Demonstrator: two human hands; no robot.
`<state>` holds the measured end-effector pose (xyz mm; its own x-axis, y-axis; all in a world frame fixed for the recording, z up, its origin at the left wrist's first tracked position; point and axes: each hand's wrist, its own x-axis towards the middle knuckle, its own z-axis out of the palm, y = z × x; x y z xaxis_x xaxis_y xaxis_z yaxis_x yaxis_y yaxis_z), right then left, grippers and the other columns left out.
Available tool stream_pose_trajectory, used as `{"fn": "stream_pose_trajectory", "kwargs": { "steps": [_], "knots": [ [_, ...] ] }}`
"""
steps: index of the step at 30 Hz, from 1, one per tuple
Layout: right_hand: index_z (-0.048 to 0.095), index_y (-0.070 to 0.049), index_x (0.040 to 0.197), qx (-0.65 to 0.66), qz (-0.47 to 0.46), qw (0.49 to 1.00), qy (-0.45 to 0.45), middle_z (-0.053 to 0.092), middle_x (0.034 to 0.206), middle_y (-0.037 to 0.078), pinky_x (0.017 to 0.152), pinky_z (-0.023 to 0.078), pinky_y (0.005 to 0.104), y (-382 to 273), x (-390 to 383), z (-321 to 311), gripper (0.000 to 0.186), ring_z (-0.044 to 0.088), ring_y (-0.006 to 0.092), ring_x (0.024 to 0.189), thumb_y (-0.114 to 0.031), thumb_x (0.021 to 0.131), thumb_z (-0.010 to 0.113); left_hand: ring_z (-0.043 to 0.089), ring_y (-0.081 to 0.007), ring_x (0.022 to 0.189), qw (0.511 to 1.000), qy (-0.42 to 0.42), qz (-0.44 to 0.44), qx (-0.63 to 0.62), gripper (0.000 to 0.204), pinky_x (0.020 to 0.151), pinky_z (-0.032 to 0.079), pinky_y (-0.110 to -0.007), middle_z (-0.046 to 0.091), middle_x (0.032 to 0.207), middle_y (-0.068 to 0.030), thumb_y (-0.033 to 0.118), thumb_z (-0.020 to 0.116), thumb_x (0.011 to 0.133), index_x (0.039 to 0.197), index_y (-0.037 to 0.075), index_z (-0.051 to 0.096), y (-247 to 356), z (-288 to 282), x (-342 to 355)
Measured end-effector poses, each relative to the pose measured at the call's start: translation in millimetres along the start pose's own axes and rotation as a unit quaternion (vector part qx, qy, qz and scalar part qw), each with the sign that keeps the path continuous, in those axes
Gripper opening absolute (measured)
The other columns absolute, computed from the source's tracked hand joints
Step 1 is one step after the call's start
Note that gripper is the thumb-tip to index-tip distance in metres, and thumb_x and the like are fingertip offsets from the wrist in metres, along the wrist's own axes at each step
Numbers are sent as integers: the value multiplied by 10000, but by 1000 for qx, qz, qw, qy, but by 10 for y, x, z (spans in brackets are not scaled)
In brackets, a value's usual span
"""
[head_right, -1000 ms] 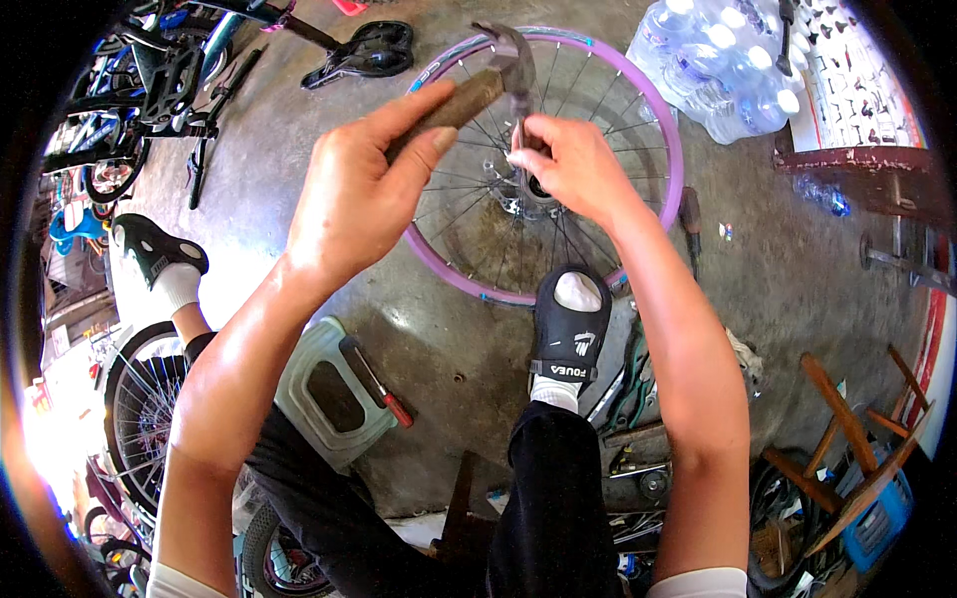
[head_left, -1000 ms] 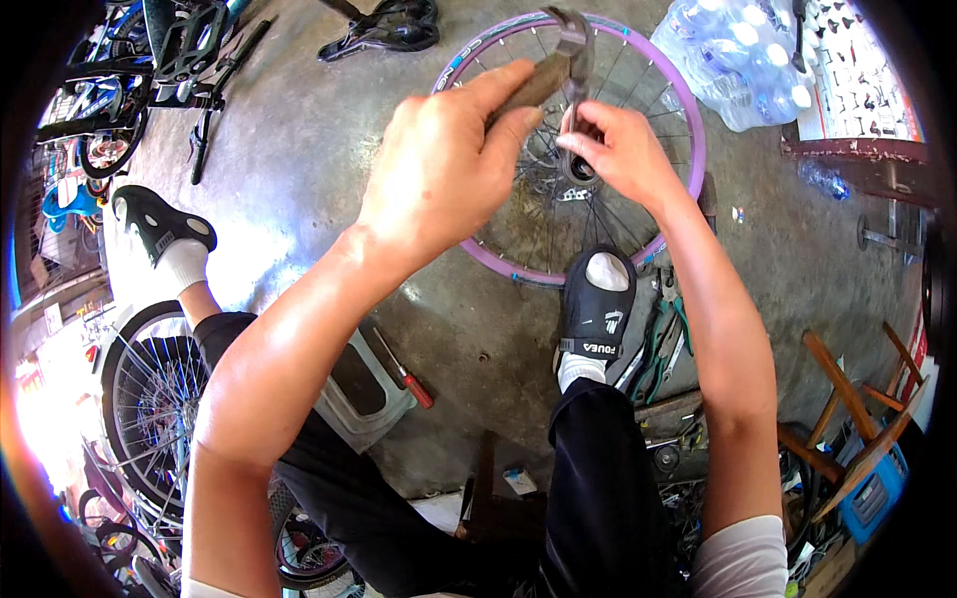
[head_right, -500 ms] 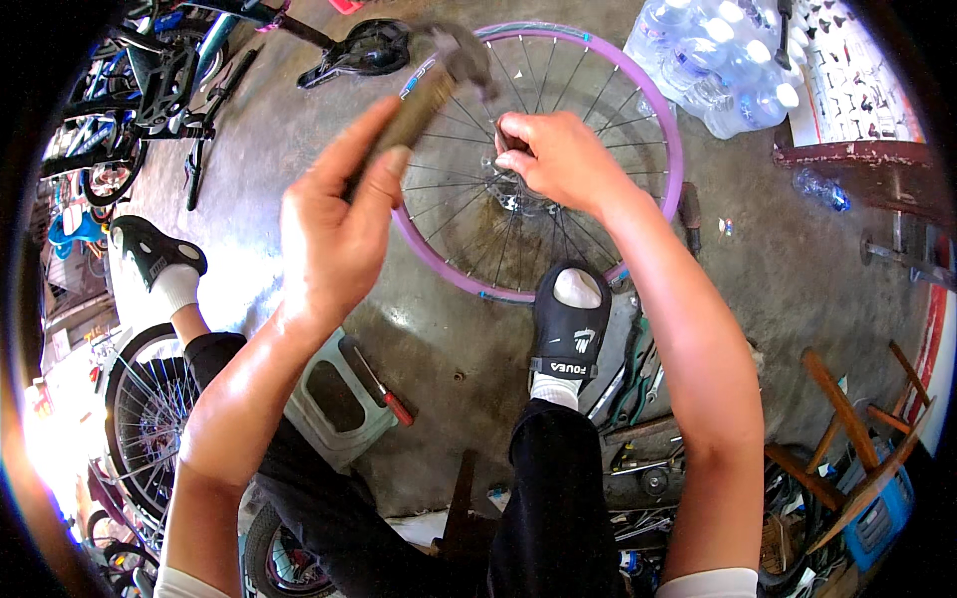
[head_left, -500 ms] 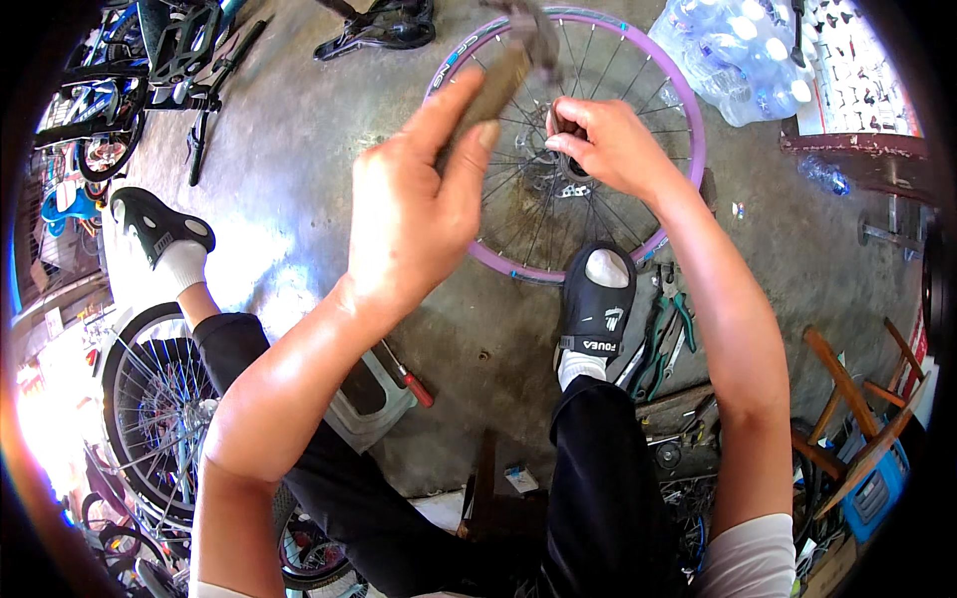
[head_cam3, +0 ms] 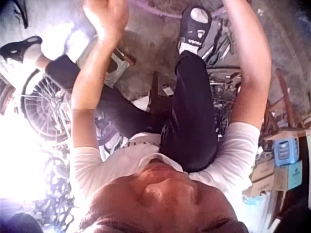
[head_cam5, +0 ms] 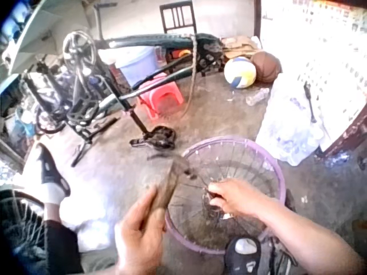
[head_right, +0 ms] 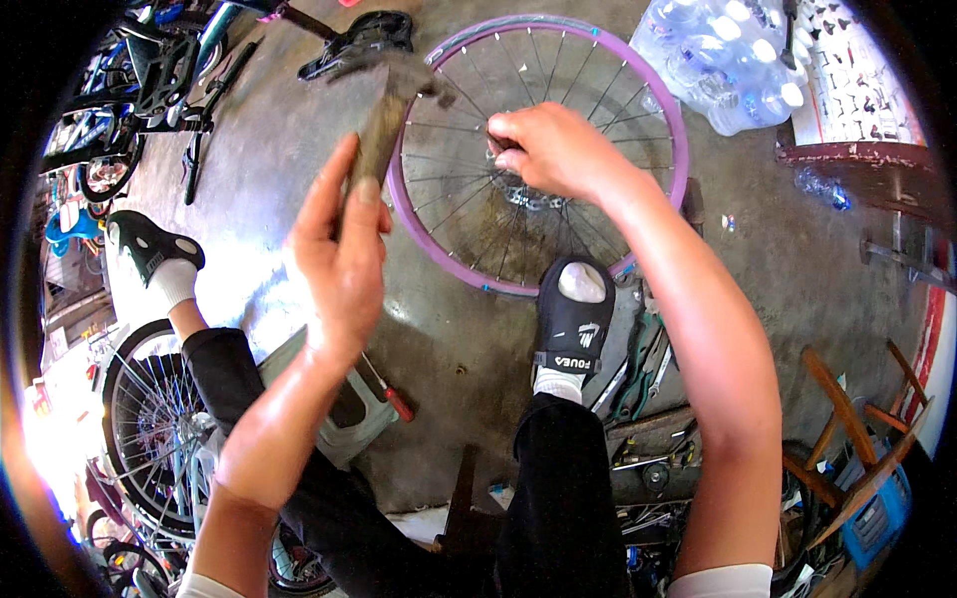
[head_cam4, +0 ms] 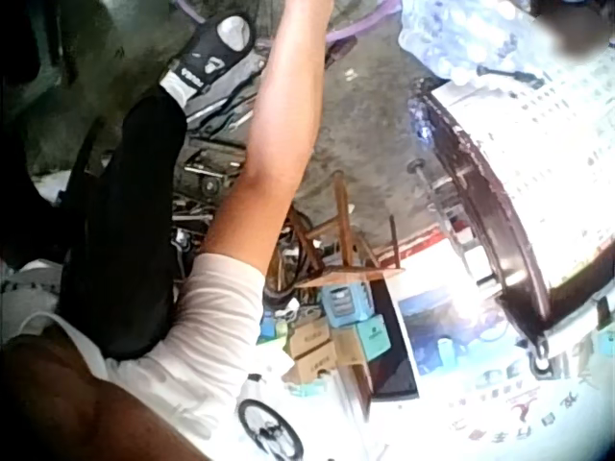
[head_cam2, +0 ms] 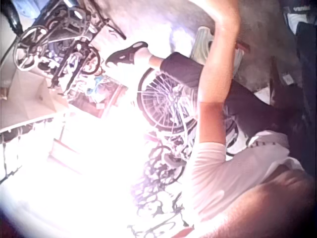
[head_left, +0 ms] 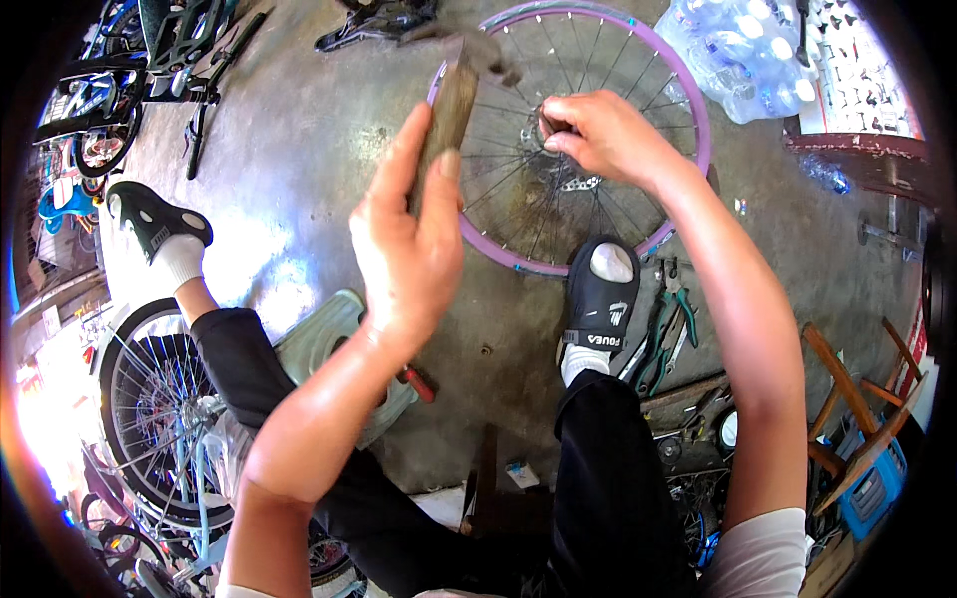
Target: The person cleans a bicycle hub with a cloth and then uses a hammer and a punch to drive a component into or out of the hub assembly.
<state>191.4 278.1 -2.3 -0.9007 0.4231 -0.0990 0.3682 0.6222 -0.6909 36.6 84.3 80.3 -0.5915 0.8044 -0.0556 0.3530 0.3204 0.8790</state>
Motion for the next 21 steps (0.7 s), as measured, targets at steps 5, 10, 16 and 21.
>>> {"fn": "stream_pose_trajectory", "kwargs": {
  "steps": [5, 10, 16, 21],
  "knots": [
    [641, -35, 930, 1, -19, 1000, -14, 692, 854, 168, 732, 510, 495, 17, 2, 12, 109, 685, 390, 864, -96, 879, 716, 609, -100, 765, 999, 4, -44, -31, 435, 726, 534, -291, 712, 855, -88, 125, 666, 1030, 1442, -1, 608, -76, 13, -113],
    [644, -31, 917, -12, -42, 999, -15, 696, 864, 170, 742, 515, 501, 13, 41, 59, 113, 683, 395, 891, -84, 857, 724, 498, -37, 660, 998, -17, -60, 1, 424, 606, 428, -228, 633, 791, 6, 166, 639, 1061, 1460, 25, 610, -155, 38, -117],
    [657, -24, 913, -44, -48, 997, -30, 688, 855, 182, 747, 516, 512, 18, 70, 91, 99, 677, 407, 888, -62, 846, 719, 580, -87, 770, 993, 69, -68, -71, 418, 718, 517, -269, 675, 842, -30, 122, 636, 1052, 1441, -24, 600, -211, 54, -263],
    [646, -3, 862, -42, -57, 997, -44, 683, 842, 181, 748, 515, 520, 17, 72, 92, 107, 679, 406, 881, -64, 823, 724, 510, -46, 698, 986, 68, -100, -113, 463, 635, 449, -230, 631, 828, 8, 133, 628, 1066, 1504, 7, 552, -297, 100, -405]
  ]
}}
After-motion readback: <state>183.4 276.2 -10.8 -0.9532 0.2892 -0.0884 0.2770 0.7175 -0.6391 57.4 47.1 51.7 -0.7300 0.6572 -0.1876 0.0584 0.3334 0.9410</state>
